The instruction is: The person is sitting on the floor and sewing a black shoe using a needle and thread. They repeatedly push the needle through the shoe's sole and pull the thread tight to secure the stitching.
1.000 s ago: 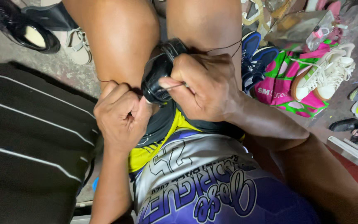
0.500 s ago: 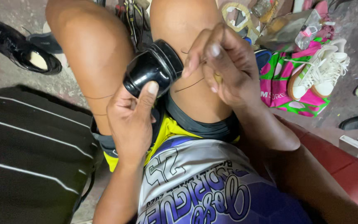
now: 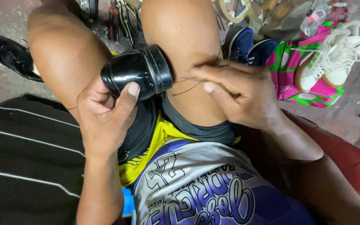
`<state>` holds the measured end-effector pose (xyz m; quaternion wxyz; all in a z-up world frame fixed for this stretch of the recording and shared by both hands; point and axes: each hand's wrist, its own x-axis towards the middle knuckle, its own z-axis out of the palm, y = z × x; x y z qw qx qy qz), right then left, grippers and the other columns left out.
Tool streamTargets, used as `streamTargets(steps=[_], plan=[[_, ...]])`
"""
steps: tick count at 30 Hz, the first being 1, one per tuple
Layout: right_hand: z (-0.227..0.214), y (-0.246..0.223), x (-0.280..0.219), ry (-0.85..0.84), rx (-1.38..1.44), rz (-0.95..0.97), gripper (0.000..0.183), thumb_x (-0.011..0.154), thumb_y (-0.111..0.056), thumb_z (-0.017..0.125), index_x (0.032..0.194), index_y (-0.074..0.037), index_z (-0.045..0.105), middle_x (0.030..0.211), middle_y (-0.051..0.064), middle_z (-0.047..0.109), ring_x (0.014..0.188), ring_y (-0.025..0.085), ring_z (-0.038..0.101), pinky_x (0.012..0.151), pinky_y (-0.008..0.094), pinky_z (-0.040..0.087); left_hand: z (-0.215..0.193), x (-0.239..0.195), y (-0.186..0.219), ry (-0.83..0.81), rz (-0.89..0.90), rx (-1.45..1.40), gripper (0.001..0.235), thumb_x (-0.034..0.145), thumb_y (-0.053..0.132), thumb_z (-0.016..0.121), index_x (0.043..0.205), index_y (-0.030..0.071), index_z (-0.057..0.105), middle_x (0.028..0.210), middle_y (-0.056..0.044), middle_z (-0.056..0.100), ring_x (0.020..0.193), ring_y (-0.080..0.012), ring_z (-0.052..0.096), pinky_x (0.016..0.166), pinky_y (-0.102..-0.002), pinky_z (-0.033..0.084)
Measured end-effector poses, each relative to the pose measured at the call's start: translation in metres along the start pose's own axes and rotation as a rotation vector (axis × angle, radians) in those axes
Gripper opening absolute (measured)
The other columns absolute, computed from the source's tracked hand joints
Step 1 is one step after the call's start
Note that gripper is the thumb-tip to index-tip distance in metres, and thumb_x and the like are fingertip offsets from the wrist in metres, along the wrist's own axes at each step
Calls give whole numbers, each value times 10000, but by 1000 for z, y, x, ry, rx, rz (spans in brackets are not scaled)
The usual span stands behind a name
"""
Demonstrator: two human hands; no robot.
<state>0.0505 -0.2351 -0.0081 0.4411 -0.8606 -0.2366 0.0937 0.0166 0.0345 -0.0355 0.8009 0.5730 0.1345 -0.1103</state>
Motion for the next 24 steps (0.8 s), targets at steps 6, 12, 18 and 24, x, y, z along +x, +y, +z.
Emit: streamTargets(steps=[6,12,18,24], plan=[[6,-10,21,-87,-16,-67,314,954,39,709,1252,-58,724,953,95,730,719,174,662,627,320,530,3,-5,-9,42,-2,61,185,996,-1,671,1178,-33,663,1048,0,683,933,-45,608,885,-204,506],[2,-16,25,-119,-110,-64,311,950,12,717,1246,-85,726,1018,87,745,789,183,723,653,302,569,0,-11,-17,-4,26,-31,234,1030,-45,686,1262,-38,657,1175,-24,686,1096,-91,636,1031,-253,519],[-9,-27,34,-200,-272,-139,308,912,-11,726,1209,-89,743,959,57,714,756,210,704,645,330,563,-1,-14,-19,-12,29,2,230,1039,-57,696,1266,-42,664,1135,-18,685,1029,-74,636,1009,-248,525],[-23,-39,59,-313,-439,-182,275,889,-83,775,1161,-127,767,877,14,680,659,213,667,555,356,513,8,-11,-9,13,8,121,286,963,-12,771,1228,-27,662,1141,-26,708,1036,-80,652,951,-247,548]])
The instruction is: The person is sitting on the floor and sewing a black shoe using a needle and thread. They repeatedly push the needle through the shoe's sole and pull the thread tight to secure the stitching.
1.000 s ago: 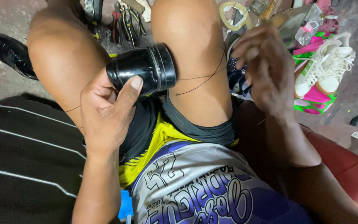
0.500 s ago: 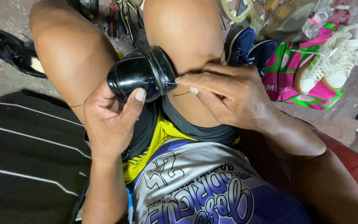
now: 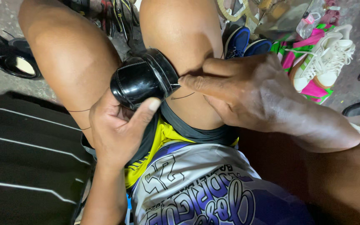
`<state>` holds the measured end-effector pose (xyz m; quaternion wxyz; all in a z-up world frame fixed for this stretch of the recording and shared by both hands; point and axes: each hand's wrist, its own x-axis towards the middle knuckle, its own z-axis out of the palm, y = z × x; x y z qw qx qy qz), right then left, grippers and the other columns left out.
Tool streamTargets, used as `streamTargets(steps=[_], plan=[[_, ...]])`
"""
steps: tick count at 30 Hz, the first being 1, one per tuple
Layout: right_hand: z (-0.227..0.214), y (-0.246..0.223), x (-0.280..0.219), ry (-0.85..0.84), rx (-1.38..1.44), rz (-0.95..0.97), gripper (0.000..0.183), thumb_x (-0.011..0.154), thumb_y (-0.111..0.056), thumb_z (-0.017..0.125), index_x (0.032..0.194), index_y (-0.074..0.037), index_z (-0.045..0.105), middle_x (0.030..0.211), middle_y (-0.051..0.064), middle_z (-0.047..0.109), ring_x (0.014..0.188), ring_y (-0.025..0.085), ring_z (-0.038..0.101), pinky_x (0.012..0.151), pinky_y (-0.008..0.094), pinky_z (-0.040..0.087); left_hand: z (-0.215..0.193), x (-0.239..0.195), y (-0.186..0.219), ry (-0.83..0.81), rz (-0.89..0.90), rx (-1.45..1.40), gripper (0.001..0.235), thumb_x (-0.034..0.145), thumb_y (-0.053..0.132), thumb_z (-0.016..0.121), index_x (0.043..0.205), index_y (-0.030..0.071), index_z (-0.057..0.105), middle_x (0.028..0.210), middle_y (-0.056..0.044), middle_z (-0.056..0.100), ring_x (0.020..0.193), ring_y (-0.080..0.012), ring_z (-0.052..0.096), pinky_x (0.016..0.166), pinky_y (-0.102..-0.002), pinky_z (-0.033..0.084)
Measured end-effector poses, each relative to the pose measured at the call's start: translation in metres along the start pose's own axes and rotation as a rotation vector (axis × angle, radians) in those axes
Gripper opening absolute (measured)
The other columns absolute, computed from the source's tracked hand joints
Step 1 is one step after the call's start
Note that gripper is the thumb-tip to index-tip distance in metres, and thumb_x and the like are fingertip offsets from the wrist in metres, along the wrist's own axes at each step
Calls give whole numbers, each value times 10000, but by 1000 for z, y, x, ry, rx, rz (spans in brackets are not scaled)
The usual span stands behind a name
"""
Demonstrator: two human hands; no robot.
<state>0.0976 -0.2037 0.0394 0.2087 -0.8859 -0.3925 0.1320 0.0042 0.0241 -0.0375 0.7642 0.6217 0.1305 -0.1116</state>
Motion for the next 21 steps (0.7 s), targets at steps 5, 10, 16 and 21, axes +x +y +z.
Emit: streamTargets(steps=[5,10,16,21], plan=[[-13,7,18,-72,-73,-154,350,749,-37,734,1092,-105,751,870,9,693,622,211,667,511,352,517,4,9,9,24,141,301,362,843,49,911,1122,-2,686,1059,-46,740,957,-82,682,890,-255,569],[-11,16,27,-210,-92,-164,260,840,-91,763,1089,-164,761,842,-9,674,591,185,637,496,350,501,0,14,14,-18,149,256,361,843,78,920,1132,17,712,1043,-28,758,937,-78,696,878,-251,581],[-7,22,28,-256,-48,-203,232,848,-109,718,1079,-132,718,892,-13,685,628,164,653,504,346,511,-6,16,17,-36,82,209,343,822,88,930,1100,12,743,1025,-29,769,906,-72,694,843,-244,581],[-9,17,36,-304,-89,-238,236,818,-121,722,1053,-132,721,860,-1,662,611,150,646,475,338,496,-7,13,16,-38,90,131,350,837,89,931,1119,8,740,1066,-38,769,941,-77,703,907,-253,586]])
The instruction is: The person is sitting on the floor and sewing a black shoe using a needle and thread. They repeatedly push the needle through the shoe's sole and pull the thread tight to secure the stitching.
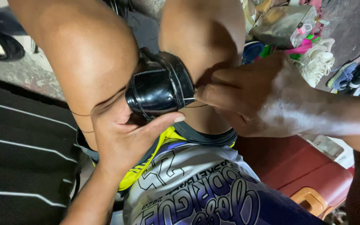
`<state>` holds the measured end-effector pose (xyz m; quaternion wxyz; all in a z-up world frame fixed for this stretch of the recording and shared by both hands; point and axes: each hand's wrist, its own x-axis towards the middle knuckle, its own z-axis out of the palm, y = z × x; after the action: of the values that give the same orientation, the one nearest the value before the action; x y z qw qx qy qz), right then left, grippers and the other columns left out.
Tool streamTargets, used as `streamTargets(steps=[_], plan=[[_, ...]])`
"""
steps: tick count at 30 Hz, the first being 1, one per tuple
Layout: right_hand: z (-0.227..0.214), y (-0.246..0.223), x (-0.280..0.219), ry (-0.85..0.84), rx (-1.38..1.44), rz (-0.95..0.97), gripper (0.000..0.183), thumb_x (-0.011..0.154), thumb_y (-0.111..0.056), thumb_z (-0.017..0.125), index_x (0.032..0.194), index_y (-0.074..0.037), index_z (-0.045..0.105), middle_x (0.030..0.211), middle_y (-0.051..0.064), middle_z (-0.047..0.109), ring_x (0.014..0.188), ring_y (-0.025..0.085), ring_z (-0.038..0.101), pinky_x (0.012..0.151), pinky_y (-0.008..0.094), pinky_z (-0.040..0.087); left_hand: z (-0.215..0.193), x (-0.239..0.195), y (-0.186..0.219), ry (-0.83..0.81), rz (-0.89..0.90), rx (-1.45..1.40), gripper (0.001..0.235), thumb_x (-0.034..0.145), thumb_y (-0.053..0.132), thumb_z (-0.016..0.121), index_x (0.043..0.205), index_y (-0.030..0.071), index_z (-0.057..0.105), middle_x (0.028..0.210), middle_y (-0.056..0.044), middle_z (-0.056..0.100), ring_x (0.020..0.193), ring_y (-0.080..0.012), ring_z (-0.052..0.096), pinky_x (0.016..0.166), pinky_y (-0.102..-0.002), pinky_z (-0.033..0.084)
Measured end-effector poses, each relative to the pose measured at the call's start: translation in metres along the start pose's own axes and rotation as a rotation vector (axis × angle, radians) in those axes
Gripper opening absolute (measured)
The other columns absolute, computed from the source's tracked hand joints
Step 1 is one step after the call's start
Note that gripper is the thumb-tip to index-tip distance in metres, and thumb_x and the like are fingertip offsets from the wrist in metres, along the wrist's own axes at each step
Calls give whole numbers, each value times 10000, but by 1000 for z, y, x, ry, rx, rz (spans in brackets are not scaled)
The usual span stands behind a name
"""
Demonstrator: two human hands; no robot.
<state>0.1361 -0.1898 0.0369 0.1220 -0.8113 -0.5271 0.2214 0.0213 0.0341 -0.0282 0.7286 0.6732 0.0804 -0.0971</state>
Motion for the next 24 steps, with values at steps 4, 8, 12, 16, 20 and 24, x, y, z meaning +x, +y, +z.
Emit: streamTargets(steps=[4,8,12,16,20,24], plan=[[-7,-4,7,9,5,-31,211,805,-30,703,1001,-108,699,906,-8,685,578,137,630,448,318,483,-4,0,-1,-2,13,14,369,836,95,936,1133,4,736,1071,-41,770,910,-72,703,910,-255,584],[-8,-6,14,-32,5,-8,147,791,-41,703,919,-104,667,810,5,624,538,156,610,425,349,464,-6,1,-2,-4,18,-4,377,842,92,926,1155,3,735,1110,-47,769,996,-90,707,938,-263,580],[-5,-7,19,17,18,-18,98,850,-61,705,915,-82,634,797,29,583,565,176,615,446,357,475,-8,1,-4,-10,13,14,377,832,104,933,1139,10,737,1071,-38,772,949,-81,703,900,-254,581],[0,-9,24,-28,-40,-11,172,924,-110,718,820,-92,583,711,32,546,526,173,602,418,360,462,-8,2,-4,-23,25,10,356,838,105,933,1126,24,741,1054,-34,769,938,-76,695,884,-247,579],[5,-12,30,33,-29,34,146,897,-154,723,868,-84,598,729,59,594,520,251,604,472,405,495,-8,3,-6,-14,57,68,325,840,117,939,1093,37,750,1015,-31,768,899,-67,697,833,-237,576],[8,-5,27,51,15,84,185,886,-166,740,903,-49,598,775,81,639,529,271,626,479,417,491,-5,2,-6,9,40,130,347,861,136,919,1125,30,720,976,-29,735,800,-77,660,768,-249,547]])
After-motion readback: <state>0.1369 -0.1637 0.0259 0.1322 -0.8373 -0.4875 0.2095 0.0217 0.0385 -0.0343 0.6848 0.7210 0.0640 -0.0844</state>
